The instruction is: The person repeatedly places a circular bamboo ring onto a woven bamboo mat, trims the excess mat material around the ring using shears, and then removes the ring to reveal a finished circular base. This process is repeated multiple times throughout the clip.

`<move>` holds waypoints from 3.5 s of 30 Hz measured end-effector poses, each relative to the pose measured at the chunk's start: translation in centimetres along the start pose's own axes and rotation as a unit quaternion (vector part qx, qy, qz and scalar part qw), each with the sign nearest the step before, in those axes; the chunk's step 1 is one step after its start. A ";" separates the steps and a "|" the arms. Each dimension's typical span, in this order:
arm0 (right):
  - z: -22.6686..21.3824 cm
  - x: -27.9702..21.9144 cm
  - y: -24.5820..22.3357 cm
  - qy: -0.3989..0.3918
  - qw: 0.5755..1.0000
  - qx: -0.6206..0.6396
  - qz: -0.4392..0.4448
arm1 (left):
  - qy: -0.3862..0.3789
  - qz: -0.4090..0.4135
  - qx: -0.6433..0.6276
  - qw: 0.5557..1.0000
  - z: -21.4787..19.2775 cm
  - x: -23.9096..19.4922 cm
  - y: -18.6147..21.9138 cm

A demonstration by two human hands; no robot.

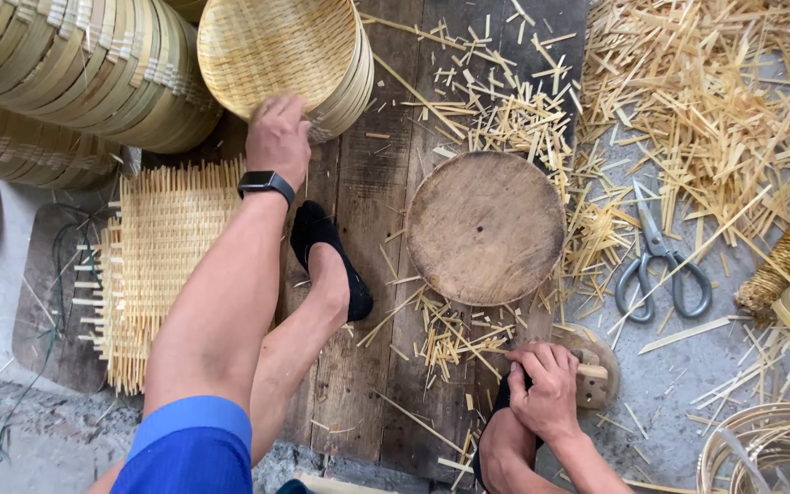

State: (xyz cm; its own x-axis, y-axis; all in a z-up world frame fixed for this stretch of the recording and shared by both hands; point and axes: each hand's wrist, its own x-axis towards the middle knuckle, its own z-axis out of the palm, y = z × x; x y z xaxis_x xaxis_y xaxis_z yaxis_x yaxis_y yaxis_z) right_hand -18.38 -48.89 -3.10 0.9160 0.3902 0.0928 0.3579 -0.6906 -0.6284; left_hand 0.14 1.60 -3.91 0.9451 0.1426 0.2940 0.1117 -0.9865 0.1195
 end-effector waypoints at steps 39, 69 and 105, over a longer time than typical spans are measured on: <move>0.0 0.7 2.3 0.068 0.990 0.092 0.080 | -0.373 -0.133 0.215 0.893 -29.1 -7.9 8.2; -3.8 12.1 8.0 -0.063 0.792 0.423 0.435 | -0.362 -0.428 -0.518 0.646 -0.6 -10.6 14.3; -19.1 11.8 -7.0 -0.033 0.971 -0.089 -0.221 | -0.146 -0.266 -0.821 0.484 -15.1 -5.7 33.0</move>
State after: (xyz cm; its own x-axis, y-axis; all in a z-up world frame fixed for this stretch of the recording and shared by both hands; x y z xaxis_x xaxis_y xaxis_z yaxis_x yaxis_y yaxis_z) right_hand -6.58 -51.09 17.11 0.6539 0.7065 0.2706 0.7449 -0.5385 -0.3939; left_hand -6.21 -30.60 12.70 0.9467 0.0870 -0.3102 0.1952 0.6111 0.7671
